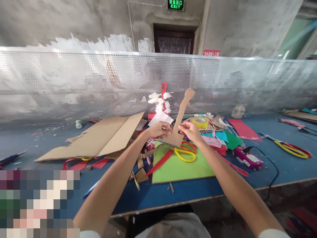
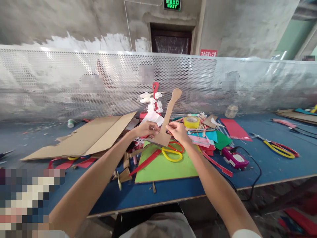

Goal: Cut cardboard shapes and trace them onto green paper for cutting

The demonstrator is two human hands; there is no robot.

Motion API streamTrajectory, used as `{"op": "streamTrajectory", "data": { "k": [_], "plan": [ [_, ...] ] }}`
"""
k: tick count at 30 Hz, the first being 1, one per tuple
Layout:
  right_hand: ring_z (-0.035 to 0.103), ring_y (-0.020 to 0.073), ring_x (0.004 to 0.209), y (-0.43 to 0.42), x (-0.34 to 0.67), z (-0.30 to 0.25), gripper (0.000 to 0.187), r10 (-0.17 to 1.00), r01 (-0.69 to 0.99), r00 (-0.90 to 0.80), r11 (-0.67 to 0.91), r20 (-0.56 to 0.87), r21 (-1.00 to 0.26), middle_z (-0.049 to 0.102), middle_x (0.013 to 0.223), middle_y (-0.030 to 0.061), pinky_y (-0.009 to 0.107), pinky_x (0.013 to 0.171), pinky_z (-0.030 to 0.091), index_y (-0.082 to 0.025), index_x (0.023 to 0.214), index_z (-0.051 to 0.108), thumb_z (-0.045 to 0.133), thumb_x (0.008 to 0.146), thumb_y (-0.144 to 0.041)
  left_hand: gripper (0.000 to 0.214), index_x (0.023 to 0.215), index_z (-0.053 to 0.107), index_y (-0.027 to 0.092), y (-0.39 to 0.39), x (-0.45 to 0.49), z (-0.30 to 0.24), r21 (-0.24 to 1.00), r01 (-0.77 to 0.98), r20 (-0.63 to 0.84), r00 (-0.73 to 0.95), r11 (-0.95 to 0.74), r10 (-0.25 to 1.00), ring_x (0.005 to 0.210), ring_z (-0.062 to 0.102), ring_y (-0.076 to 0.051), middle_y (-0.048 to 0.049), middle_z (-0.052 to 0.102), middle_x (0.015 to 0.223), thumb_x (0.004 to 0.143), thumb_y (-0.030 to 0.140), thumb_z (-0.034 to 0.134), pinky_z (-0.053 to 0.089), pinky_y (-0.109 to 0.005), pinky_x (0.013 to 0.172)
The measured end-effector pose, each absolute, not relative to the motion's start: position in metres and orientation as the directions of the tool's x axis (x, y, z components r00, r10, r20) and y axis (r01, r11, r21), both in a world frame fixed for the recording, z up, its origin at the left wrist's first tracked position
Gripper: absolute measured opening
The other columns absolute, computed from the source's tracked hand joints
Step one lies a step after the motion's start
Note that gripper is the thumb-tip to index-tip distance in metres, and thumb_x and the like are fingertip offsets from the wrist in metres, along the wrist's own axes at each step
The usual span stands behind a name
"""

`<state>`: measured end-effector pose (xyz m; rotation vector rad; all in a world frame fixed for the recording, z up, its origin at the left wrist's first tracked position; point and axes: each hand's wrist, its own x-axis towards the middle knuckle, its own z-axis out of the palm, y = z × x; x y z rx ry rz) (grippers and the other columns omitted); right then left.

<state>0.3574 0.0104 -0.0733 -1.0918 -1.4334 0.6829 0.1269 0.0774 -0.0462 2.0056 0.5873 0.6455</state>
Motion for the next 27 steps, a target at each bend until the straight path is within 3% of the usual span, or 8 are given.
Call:
{"op": "streamTrajectory", "data": {
  "k": [3,7,10,13,16,21,27],
  "plan": [
    [0.070,0.0226,0.066,0.011,0.357,-0.073,0.041,0.903,0.216,0.089,0.395,0.420,-0.893,0.074,0.077,0.0067,0.035,0.064,0.058,-0.021,0.085,0.067,0.079,0.072,-0.059,0.040,0.086,0.071,0.015,0.076,0.126,-0.043,0.877,0.155,0.193,0.752,-0.454,0.630,0.055,0.065,-0.013,0.0006,0.069,0.070,0.067,0.043,0.092,0.057,-0.025,0.057],
    [0.065,0.0176,0.067,0.011,0.359,-0.070,0.045,0.883,0.144,0.115,0.438,0.455,-0.887,0.069,0.079,0.0020,0.032,0.069,0.056,-0.024,0.091,0.060,0.072,0.075,-0.064,0.050,0.085,0.067,0.015,0.069,0.124,-0.036,0.923,0.102,0.153,0.786,-0.370,0.598,0.059,0.069,-0.015,-0.0042,0.071,0.069,0.076,0.062,0.083,0.056,-0.026,0.060],
    [0.065,0.0174,0.074,0.006,0.358,-0.066,0.042,0.878,-0.002,0.045,0.477,0.477,-0.879,0.068,0.086,0.0014,0.031,0.075,0.056,-0.026,0.093,0.055,0.071,0.078,-0.061,0.058,0.105,0.069,0.016,0.059,0.128,-0.033,0.951,0.006,0.172,0.820,-0.309,0.547,0.081,0.074,-0.018,-0.0082,0.076,0.089,0.078,0.066,0.081,0.058,-0.027,0.071],
    [0.070,0.0219,0.088,-0.002,0.353,-0.063,0.039,0.876,-0.095,-0.066,0.470,0.477,-0.877,0.072,0.097,0.0048,0.036,0.083,0.058,-0.027,0.096,0.054,0.070,0.080,-0.058,0.068,0.123,0.066,0.020,0.051,0.137,-0.036,0.961,0.005,0.131,0.872,-0.276,0.472,0.095,0.073,-0.021,-0.0091,0.074,0.103,0.072,0.058,0.089,0.057,-0.029,0.078],
    [0.072,0.0258,0.099,-0.006,0.348,-0.063,0.034,0.891,-0.111,-0.088,0.435,0.445,-0.894,0.075,0.107,0.0072,0.040,0.084,0.058,-0.026,0.100,0.057,0.069,0.080,-0.051,0.071,0.125,0.065,0.018,0.051,0.145,-0.042,0.954,0.059,0.093,0.873,-0.293,0.479,0.082,0.071,-0.019,-0.0061,0.072,0.096,0.068,0.051,0.093,0.056,-0.027,0.069],
    [0.075,0.0285,0.100,0.000,0.348,-0.064,0.039,0.952,-0.262,-0.009,0.294,0.307,-0.919,0.079,0.111,0.0084,0.040,0.079,0.060,-0.023,0.114,0.065,0.066,0.076,-0.033,0.051,0.098,0.070,0.016,0.065,0.142,-0.051,0.917,0.170,0.126,0.734,-0.361,0.667,0.052,0.053,-0.008,0.0025,0.062,0.073,0.066,0.047,0.094,0.044,-0.021,0.045],
    [0.076,0.0290,0.101,0.001,0.349,-0.065,0.035,0.964,-0.319,0.016,0.258,0.267,-0.912,0.081,0.104,0.0061,0.041,0.090,0.060,-0.022,0.101,0.072,0.081,0.072,-0.039,0.050,0.090,0.069,0.016,0.067,0.137,-0.055,0.908,0.208,0.112,0.717,-0.364,0.688,0.048,0.052,-0.008,0.0040,0.060,0.065,0.064,0.052,0.093,0.042,-0.021,0.043]
  ]
}}
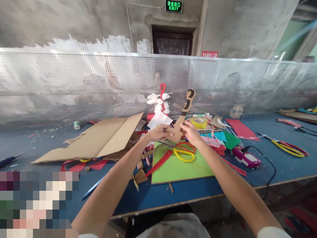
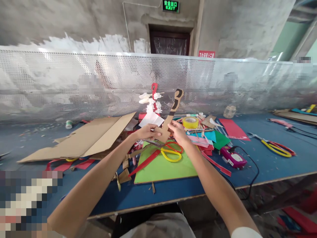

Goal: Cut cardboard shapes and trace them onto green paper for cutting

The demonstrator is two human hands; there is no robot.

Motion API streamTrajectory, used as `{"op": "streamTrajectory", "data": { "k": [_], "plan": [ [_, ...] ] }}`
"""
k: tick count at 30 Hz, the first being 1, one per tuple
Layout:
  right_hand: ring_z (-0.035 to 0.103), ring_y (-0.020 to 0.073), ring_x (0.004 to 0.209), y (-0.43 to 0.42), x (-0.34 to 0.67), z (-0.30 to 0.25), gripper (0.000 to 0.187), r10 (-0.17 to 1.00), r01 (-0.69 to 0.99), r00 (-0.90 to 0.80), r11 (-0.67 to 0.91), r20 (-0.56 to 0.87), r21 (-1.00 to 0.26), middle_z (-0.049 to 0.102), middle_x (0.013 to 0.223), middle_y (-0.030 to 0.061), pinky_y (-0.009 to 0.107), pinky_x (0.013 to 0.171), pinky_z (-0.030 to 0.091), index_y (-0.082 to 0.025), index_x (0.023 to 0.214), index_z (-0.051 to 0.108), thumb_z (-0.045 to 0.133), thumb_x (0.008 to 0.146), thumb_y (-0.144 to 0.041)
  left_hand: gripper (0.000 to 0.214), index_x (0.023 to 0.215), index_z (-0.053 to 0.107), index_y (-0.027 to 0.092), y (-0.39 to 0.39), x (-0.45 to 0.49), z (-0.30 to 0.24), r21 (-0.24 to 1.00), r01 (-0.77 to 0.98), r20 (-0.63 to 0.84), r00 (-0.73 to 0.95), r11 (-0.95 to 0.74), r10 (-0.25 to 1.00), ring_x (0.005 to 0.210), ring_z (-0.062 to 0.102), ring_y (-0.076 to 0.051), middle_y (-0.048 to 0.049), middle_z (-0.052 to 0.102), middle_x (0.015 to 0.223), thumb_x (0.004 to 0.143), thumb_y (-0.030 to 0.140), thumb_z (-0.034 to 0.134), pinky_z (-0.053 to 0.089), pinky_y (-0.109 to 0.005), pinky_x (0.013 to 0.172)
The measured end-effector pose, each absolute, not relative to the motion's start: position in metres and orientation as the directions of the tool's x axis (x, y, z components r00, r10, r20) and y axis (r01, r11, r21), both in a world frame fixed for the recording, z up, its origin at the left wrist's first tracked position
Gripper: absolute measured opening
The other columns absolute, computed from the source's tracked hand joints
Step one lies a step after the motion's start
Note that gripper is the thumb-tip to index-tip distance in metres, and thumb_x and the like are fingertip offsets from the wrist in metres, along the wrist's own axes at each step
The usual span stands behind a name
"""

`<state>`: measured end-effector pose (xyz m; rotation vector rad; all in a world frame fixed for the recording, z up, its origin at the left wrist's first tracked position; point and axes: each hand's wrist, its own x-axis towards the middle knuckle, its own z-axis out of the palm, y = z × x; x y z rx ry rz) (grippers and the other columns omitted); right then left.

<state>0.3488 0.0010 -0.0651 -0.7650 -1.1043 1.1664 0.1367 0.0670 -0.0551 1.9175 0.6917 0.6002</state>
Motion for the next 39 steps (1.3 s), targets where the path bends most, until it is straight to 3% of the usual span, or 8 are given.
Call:
{"op": "streamTrajectory", "data": {
  "k": [11,16,20,23,26,31,35,39],
  "plan": [
    [0.076,0.0247,0.085,-0.001,0.348,-0.067,0.043,0.953,-0.176,0.112,0.296,0.280,-0.939,0.080,0.093,0.0012,0.038,0.079,0.062,-0.027,0.101,0.068,0.088,0.064,-0.035,0.048,0.090,0.070,0.014,0.062,0.134,-0.053,0.840,0.260,0.148,0.735,-0.476,0.662,0.052,0.054,-0.011,0.0041,0.058,0.063,0.068,0.053,0.088,0.044,-0.022,0.048],
    [0.072,0.0218,0.071,0.005,0.352,-0.071,0.040,0.925,-0.057,0.179,0.351,0.336,-0.935,0.078,0.084,0.0017,0.035,0.067,0.061,-0.027,0.099,0.065,0.087,0.066,-0.035,0.044,0.090,0.068,0.016,0.052,0.140,-0.054,0.849,0.294,0.135,0.683,-0.439,0.718,0.054,0.060,-0.013,0.0044,0.056,0.065,0.077,0.057,0.080,0.050,-0.025,0.053],
    [0.073,0.0220,0.075,0.007,0.354,-0.071,0.039,0.934,-0.106,0.190,0.325,0.302,-0.940,0.078,0.086,0.0029,0.033,0.064,0.060,-0.025,0.097,0.066,0.088,0.067,-0.039,0.037,0.095,0.070,0.017,0.042,0.142,-0.048,0.792,0.360,0.163,0.654,-0.493,0.739,0.055,0.061,-0.014,0.0017,0.060,0.068,0.085,0.052,0.075,0.049,-0.026,0.055],
    [0.070,0.0189,0.072,0.008,0.356,-0.070,0.034,0.951,-0.170,0.195,0.273,0.239,-0.947,0.076,0.085,0.0032,0.029,0.060,0.058,-0.022,0.088,0.068,0.088,0.069,-0.042,0.031,0.093,0.068,0.017,0.032,0.143,-0.038,0.690,0.434,0.169,0.681,-0.579,0.712,0.056,0.063,-0.015,-0.0005,0.063,0.070,0.092,0.048,0.066,0.049,-0.027,0.057],
    [0.065,0.0153,0.065,0.008,0.357,-0.069,0.027,0.967,-0.185,0.168,0.224,0.194,-0.957,0.075,0.084,0.0025,0.026,0.054,0.054,-0.020,0.085,0.070,0.087,0.072,-0.037,0.028,0.094,0.068,0.017,0.019,0.136,-0.027,0.453,0.575,0.228,0.664,-0.681,0.712,0.072,0.069,-0.021,-0.0062,0.070,0.083,0.094,0.044,0.062,0.052,-0.032,0.070],
    [0.065,0.0145,0.065,0.006,0.358,-0.062,0.013,0.983,-0.274,0.164,0.130,0.087,-0.953,0.075,0.080,0.0016,0.023,0.052,0.050,-0.020,0.084,0.068,0.078,0.081,-0.028,0.044,0.131,0.063,0.018,-0.009,0.077,-0.023,0.190,0.786,0.432,0.472,-0.589,0.769,0.124,0.063,-0.032,-0.0158,0.067,0.130,0.097,0.045,0.058,0.046,-0.043,0.107],
    [0.065,0.0149,0.065,0.006,0.356,-0.061,0.013,0.990,-0.273,0.125,0.091,0.059,-0.958,0.075,0.077,0.0013,0.023,0.055,0.050,-0.020,0.084,0.067,0.076,0.081,-0.029,0.067,0.148,0.049,0.018,-0.022,0.011,-0.045,0.104,0.908,0.368,0.343,-0.405,0.864,0.138,0.053,-0.039,-0.0205,0.053,0.151,0.091,0.049,0.067,0.042,-0.049,0.114],
    [0.068,0.0164,0.070,0.006,0.354,-0.066,0.019,0.994,-0.196,0.040,0.104,0.098,-0.975,0.077,0.082,0.0020,0.023,0.056,0.050,-0.020,0.090,0.070,0.079,0.080,-0.034,0.059,0.151,0.046,0.015,-0.014,-0.017,-0.068,0.087,0.944,0.337,0.272,-0.318,0.901,0.141,0.053,-0.036,-0.0213,0.056,0.151,0.096,0.031,0.059,0.041,-0.047,0.115]
  ]
}}
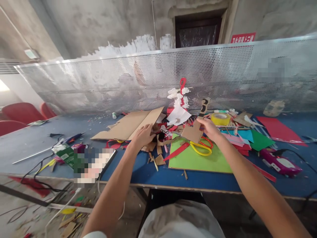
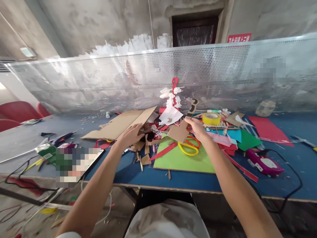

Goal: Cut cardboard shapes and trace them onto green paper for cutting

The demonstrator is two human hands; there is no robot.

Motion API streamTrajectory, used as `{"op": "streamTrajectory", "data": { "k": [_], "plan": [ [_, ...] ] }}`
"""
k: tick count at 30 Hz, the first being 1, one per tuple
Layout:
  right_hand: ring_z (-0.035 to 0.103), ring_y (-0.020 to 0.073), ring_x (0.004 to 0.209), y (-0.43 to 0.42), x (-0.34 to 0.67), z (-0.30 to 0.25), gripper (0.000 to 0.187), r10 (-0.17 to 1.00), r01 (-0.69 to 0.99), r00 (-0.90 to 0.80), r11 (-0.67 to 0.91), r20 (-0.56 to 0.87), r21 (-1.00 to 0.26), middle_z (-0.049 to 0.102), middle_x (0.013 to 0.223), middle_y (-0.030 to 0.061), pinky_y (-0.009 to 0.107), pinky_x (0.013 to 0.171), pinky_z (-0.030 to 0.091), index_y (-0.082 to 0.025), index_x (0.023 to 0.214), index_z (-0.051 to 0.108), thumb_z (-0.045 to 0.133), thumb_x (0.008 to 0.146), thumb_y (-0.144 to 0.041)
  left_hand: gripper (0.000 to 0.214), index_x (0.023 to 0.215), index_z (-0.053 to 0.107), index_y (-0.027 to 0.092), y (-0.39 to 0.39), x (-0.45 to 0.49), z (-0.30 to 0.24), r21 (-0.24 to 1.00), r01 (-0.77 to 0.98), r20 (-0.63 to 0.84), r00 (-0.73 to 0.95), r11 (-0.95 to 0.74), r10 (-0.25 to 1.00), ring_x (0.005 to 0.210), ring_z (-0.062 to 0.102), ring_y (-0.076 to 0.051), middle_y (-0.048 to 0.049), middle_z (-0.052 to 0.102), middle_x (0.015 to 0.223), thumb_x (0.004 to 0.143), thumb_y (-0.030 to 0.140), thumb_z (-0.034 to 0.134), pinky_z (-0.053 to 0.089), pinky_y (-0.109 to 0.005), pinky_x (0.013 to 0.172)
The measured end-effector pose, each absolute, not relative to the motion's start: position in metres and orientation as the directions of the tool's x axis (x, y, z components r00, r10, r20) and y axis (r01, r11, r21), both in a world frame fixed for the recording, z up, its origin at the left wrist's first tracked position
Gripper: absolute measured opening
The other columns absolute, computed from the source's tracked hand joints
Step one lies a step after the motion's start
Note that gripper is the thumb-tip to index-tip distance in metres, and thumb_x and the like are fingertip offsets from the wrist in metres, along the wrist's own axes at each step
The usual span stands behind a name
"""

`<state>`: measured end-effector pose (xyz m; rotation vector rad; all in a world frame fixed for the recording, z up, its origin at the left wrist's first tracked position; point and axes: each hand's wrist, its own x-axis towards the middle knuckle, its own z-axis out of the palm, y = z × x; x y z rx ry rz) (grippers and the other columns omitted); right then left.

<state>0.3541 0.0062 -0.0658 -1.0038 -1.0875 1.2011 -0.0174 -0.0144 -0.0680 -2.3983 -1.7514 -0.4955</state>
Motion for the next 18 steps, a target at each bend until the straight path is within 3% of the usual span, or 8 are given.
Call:
{"op": "streamTrajectory", "data": {
  "k": [4,7,10,14,18],
  "plan": [
    [0.070,0.0168,0.071,0.005,0.354,-0.070,0.020,0.995,-0.146,-0.016,0.092,0.095,-0.985,0.078,0.084,0.0022,0.023,0.055,0.051,-0.021,0.093,0.070,0.079,0.081,-0.034,0.055,0.145,0.051,0.014,-0.008,-0.013,-0.073,0.089,0.957,0.333,0.231,-0.275,0.914,0.131,0.063,-0.030,-0.0191,0.064,0.142,0.091,0.007,0.050,0.048,-0.041,0.109],
    [0.070,0.0165,0.070,0.005,0.355,-0.072,0.018,0.994,-0.133,-0.054,0.083,0.091,-0.988,0.078,0.083,0.0018,0.023,0.054,0.052,-0.021,0.092,0.070,0.079,0.082,-0.032,0.059,0.144,0.049,0.010,-0.015,-0.008,-0.067,0.017,0.976,0.355,0.197,-0.217,0.914,0.124,0.067,-0.032,-0.0218,0.068,0.133,0.086,0.000,0.047,0.053,-0.042,0.103],
    [0.071,0.0174,0.071,0.006,0.354,-0.074,0.015,0.991,-0.143,-0.094,0.081,0.095,-0.986,0.078,0.084,0.0023,0.024,0.054,0.054,-0.021,0.090,0.070,0.079,0.082,-0.030,0.058,0.141,0.050,0.007,-0.028,-0.006,-0.057,-0.036,0.985,0.447,0.167,-0.168,0.879,0.126,0.065,-0.034,-0.0245,0.067,0.132,0.085,-0.005,0.041,0.052,-0.046,0.107],
    [0.072,0.0185,0.074,0.003,0.351,-0.074,0.015,0.990,-0.166,-0.109,0.068,0.087,-0.984,0.078,0.086,0.0035,0.024,0.055,0.054,-0.021,0.088,0.069,0.080,0.082,-0.030,0.064,0.143,0.051,0.006,-0.053,-0.003,-0.045,-0.035,0.975,0.577,0.199,-0.220,0.792,0.138,0.058,-0.032,-0.0241,0.063,0.143,0.082,-0.008,0.039,0.041,-0.047,0.121],
    [0.073,0.0185,0.075,-0.002,0.350,-0.068,0.015,0.986,-0.275,-0.144,0.038,0.080,-0.961,0.079,0.088,0.0036,0.026,0.063,0.057,-0.022,0.089,0.068,0.078,0.083,-0.032,0.082,0.161,0.036,0.014,-0.101,0.005,-0.053,-0.029,0.947,0.769,0.226,-0.320,0.598,0.146,0.052,-0.028,-0.0172,0.055,0.156,0.082,-0.006,0.042,0.042,-0.047,0.124]
  ]
}}
